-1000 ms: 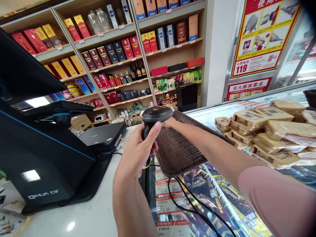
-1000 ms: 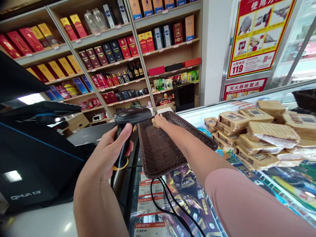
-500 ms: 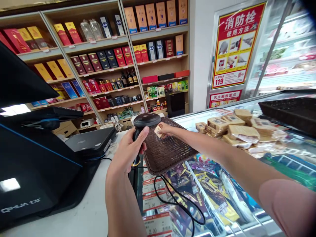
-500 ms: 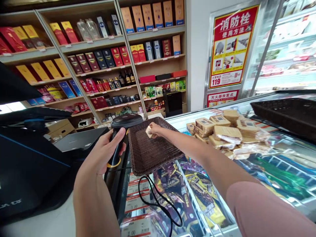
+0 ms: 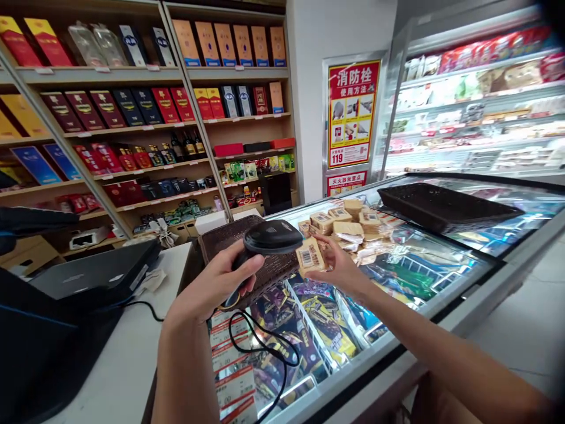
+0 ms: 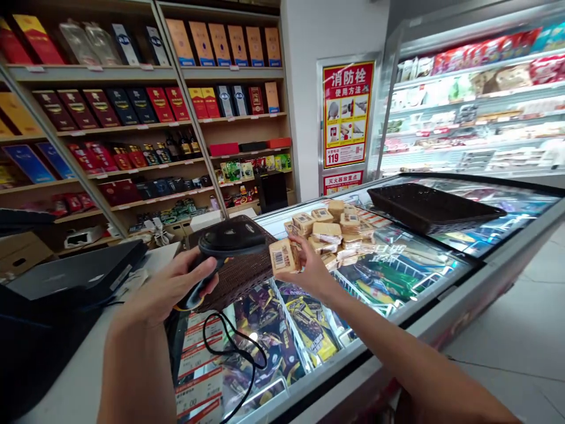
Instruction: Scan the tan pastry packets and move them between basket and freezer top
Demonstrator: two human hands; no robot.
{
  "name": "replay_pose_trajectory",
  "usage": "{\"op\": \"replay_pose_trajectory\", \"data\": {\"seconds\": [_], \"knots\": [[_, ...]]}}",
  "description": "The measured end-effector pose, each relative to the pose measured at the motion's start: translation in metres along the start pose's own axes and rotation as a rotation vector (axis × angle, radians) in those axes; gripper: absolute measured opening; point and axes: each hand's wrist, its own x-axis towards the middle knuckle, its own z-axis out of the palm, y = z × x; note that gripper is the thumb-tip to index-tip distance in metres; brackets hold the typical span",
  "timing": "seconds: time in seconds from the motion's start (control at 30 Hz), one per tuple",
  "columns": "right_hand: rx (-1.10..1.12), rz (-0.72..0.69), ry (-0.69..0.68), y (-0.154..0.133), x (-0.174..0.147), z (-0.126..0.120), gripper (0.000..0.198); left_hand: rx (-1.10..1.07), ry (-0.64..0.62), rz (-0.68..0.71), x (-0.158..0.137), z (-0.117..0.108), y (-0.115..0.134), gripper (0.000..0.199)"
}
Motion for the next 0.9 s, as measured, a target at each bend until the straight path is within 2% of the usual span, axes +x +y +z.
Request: {"op": "replay_pose_trajectory", "data": {"seconds": [0.1,0.23,0.37,0.43,0.53,0.67,0.8,0.9], "knots": [[-0.033,-0.003,0.054,0.003,-0.014,-0.014,0.086,0.042,-0.099,0.016,0.005,0.017,0.008,0.036],[-0.031,0.012,0.073,0.008,-0.021,-0.024,0.091,0.091,-0.159,0.027,0.013,0.033,0.012,0.034],[0.079,0.028,0.043,0.015,-0.027,-0.032,0.102,0.118,-0.209,0.026,0.02,0.038,0.009,0.035],[0.098,0.024,0.079,0.019,-0.03,-0.038,0.099,0.13,-0.211,0.021,0.022,0.037,0.007,0.036],[0.068,-0.023,0.253,0.026,-0.035,-0.057,0.091,0.142,-0.192,0.009,0.023,0.033,0.005,0.037],[0.046,-0.102,0.561,0.029,-0.026,-0.104,0.093,0.14,-0.144,-0.023,0.023,0.025,0.001,0.042],[-0.082,-0.216,0.818,0.023,0.011,-0.154,0.092,0.133,-0.117,-0.058,0.026,0.017,-0.009,0.042],[-0.259,-0.248,0.824,0.02,0.054,-0.174,0.093,0.134,-0.116,-0.057,0.028,0.014,-0.014,0.041]]}}
